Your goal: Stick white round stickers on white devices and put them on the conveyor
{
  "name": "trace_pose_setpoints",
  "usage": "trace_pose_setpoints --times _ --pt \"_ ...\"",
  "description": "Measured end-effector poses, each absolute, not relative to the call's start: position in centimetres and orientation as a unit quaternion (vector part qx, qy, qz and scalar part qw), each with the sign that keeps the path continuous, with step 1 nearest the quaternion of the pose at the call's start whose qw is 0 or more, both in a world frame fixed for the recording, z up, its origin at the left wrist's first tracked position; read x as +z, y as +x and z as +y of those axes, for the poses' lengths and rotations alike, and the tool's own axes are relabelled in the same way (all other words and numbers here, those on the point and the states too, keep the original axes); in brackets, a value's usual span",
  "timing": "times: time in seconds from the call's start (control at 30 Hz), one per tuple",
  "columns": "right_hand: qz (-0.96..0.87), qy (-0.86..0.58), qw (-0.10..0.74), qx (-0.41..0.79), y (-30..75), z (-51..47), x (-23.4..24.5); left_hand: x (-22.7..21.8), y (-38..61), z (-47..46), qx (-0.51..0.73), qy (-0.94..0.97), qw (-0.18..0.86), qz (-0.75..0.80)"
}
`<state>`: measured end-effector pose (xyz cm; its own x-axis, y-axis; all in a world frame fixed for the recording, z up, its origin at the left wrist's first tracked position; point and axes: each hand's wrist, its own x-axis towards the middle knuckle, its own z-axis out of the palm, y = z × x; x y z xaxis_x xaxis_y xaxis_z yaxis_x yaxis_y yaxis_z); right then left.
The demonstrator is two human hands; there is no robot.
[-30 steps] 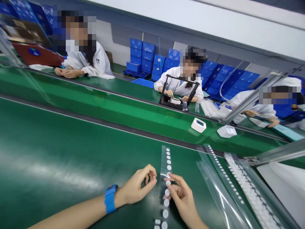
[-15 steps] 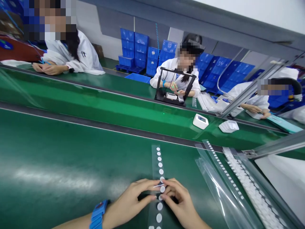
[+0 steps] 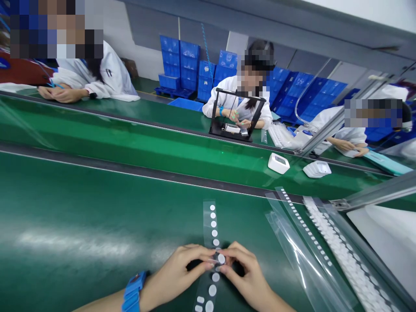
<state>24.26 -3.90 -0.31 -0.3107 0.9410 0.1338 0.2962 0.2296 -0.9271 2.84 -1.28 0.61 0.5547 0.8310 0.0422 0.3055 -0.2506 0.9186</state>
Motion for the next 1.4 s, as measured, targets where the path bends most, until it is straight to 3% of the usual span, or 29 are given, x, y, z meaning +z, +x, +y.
trace_pose_setpoints --times 1.4 --pt "-0.688 -0.439 0.375 0.439 24.33 -3.84 -0.38 -0.06 2.82 -1.35 0.295 0.791 0.421 0.332"
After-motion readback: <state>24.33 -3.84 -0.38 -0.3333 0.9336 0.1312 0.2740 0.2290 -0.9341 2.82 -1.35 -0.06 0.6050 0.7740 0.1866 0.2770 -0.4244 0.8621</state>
